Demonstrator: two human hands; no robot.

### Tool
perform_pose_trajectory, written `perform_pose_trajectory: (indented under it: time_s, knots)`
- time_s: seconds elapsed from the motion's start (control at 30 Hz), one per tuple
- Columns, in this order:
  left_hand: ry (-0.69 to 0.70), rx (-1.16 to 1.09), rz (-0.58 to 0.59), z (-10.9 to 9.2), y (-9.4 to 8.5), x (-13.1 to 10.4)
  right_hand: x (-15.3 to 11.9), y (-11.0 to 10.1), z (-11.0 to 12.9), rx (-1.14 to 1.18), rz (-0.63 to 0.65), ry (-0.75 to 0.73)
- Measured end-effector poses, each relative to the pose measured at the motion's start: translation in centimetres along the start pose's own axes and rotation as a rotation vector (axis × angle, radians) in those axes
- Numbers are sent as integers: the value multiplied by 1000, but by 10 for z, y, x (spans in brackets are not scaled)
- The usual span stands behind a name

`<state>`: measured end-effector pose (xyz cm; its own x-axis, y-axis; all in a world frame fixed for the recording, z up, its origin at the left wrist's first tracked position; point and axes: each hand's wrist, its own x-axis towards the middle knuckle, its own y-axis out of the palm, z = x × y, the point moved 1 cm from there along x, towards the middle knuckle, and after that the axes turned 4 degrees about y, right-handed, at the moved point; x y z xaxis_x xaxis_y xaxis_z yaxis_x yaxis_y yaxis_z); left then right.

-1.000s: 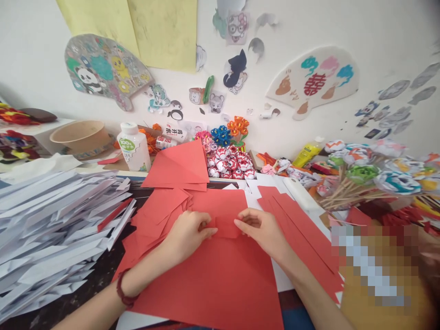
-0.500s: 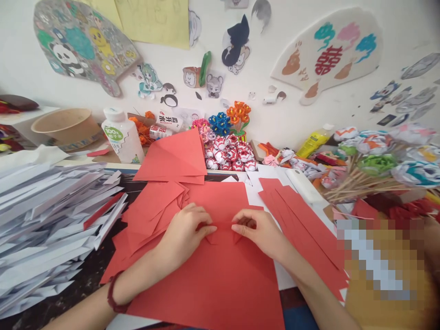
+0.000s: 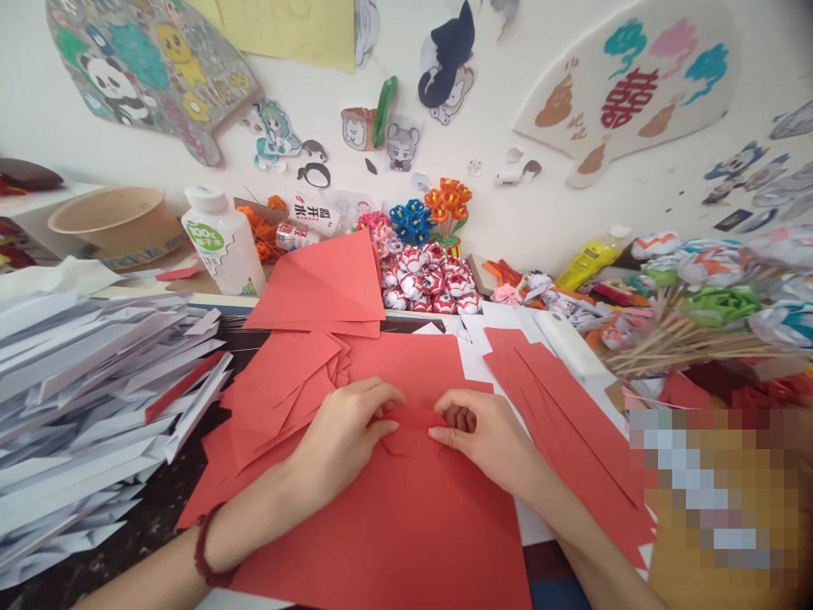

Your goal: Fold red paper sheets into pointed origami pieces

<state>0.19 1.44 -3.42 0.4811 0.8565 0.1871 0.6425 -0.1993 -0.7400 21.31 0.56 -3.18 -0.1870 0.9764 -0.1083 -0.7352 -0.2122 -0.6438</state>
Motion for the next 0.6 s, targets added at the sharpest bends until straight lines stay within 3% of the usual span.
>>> perform_pose_trajectory:
  time_s: [0.33,0.6]
  knots:
    - [-54,-145,-14,0,3,5,2,2,-4,-30,-42,9]
    - [-18,-156,-75,2,8,4,0,5,3,-31,-120,-13]
